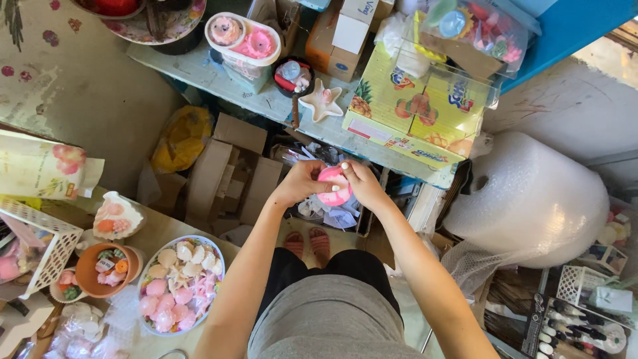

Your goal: Pouring melted wax into molds and preparing decorative candles.

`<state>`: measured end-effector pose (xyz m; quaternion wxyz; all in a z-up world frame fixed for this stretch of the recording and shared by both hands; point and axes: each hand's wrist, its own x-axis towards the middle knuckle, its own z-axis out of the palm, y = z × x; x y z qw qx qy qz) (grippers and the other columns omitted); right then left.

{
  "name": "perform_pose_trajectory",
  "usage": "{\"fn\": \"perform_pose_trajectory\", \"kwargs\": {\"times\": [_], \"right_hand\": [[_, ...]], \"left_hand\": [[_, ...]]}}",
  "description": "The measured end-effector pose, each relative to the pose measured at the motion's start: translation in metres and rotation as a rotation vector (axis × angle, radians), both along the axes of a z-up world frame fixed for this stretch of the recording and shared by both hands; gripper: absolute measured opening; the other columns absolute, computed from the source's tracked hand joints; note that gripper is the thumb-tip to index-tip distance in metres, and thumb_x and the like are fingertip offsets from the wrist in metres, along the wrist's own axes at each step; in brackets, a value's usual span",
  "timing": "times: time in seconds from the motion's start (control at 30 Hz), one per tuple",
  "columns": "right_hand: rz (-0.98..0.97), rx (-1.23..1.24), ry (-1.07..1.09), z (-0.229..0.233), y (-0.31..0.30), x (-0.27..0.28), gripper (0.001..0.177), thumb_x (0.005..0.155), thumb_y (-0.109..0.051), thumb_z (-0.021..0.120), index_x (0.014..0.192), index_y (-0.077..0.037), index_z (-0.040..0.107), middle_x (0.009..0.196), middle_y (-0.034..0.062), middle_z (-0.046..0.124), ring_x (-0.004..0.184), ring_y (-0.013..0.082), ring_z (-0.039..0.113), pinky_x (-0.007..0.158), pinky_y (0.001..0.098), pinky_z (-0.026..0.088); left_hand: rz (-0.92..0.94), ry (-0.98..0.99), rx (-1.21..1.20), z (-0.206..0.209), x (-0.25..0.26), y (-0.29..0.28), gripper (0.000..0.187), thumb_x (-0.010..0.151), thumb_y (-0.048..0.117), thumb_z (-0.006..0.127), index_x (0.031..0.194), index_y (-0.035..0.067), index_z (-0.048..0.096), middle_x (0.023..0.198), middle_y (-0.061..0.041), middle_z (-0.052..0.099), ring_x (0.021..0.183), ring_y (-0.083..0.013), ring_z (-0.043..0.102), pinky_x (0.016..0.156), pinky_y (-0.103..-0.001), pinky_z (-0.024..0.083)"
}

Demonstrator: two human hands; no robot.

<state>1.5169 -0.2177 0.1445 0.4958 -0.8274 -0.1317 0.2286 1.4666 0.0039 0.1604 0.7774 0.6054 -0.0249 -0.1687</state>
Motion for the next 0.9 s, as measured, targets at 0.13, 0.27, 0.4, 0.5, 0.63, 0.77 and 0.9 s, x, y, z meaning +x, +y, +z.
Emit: {"fn": "perform_pose_trajectory", "kwargs": {"times": [0.13,0.27,0.4,0.5,0.63,0.77,0.9], "right_hand": [[-0.008,0.015,-0.229,0.047,0.009,0.000,0.041,0.109,-0.038,0.050,0.112,0.000,0.066,0.092,0.0099,0.069,0.087,0.0161,0.064,0.082,0.0317,0.052],[0.013,-0.043,-0.236,0.048,-0.002,0.006,0.044,0.104,-0.042,0.057,0.108,0.001,0.067,0.085,0.0104,0.066,0.080,0.0155,0.060,0.073,0.0327,0.049],[-0.019,-0.003,0.073,0.038,-0.009,0.007,0.049,0.100,-0.048,0.060,0.105,-0.001,0.073,0.078,0.0029,0.066,0.070,0.0099,0.057,0.061,0.0278,0.048],[-0.081,0.160,0.220,0.033,-0.009,0.007,0.051,0.102,-0.050,0.056,0.108,-0.003,0.074,0.082,-0.0017,0.067,0.071,0.0066,0.057,0.061,0.0241,0.047],[-0.222,0.402,0.406,0.017,-0.007,0.002,0.049,0.103,-0.050,0.054,0.113,-0.006,0.072,0.088,-0.0025,0.068,0.073,0.0061,0.058,0.061,0.0238,0.047],[-0.272,0.544,0.455,-0.016,-0.015,0.002,0.048,0.107,-0.049,0.054,0.114,-0.004,0.071,0.089,-0.0015,0.066,0.073,0.0072,0.058,0.061,0.0250,0.046],[-0.288,0.621,0.498,0.001,-0.007,0.002,0.048,0.108,-0.048,0.053,0.114,-0.003,0.070,0.091,0.0002,0.066,0.073,0.0088,0.057,0.061,0.0263,0.045]], "left_hand": [[0.134,0.075,-0.017,0.011,0.003,-0.011,0.028,0.080,0.016,0.087,0.095,0.001,0.070,0.083,0.000,0.068,0.074,-0.0065,0.061,0.063,-0.025,0.051],[0.223,0.135,-0.044,0.007,0.007,-0.013,0.028,0.084,0.018,0.087,0.096,0.000,0.069,0.083,-0.001,0.067,0.072,-0.0079,0.060,0.061,-0.025,0.049],[0.185,0.211,-0.235,0.008,0.007,-0.015,0.031,0.083,0.019,0.086,0.102,0.001,0.069,0.089,-0.002,0.071,0.076,-0.0097,0.065,0.065,-0.026,0.054],[0.164,0.271,-0.328,0.011,0.011,-0.017,0.034,0.082,0.019,0.086,0.106,0.001,0.070,0.094,-0.003,0.073,0.080,-0.0114,0.070,0.069,-0.027,0.058],[0.143,0.331,-0.376,0.014,0.013,-0.018,0.036,0.083,0.018,0.084,0.112,0.001,0.071,0.099,-0.004,0.075,0.085,-0.0127,0.073,0.075,-0.030,0.062],[0.144,0.365,-0.380,0.010,0.011,-0.020,0.035,0.085,0.019,0.083,0.113,0.001,0.071,0.100,-0.004,0.075,0.086,-0.0127,0.073,0.075,-0.030,0.061],[0.160,0.409,-0.441,0.015,0.010,-0.019,0.036,0.085,0.021,0.081,0.115,0.002,0.072,0.101,-0.004,0.076,0.087,-0.0119,0.073,0.076,-0.029,0.061]]}}
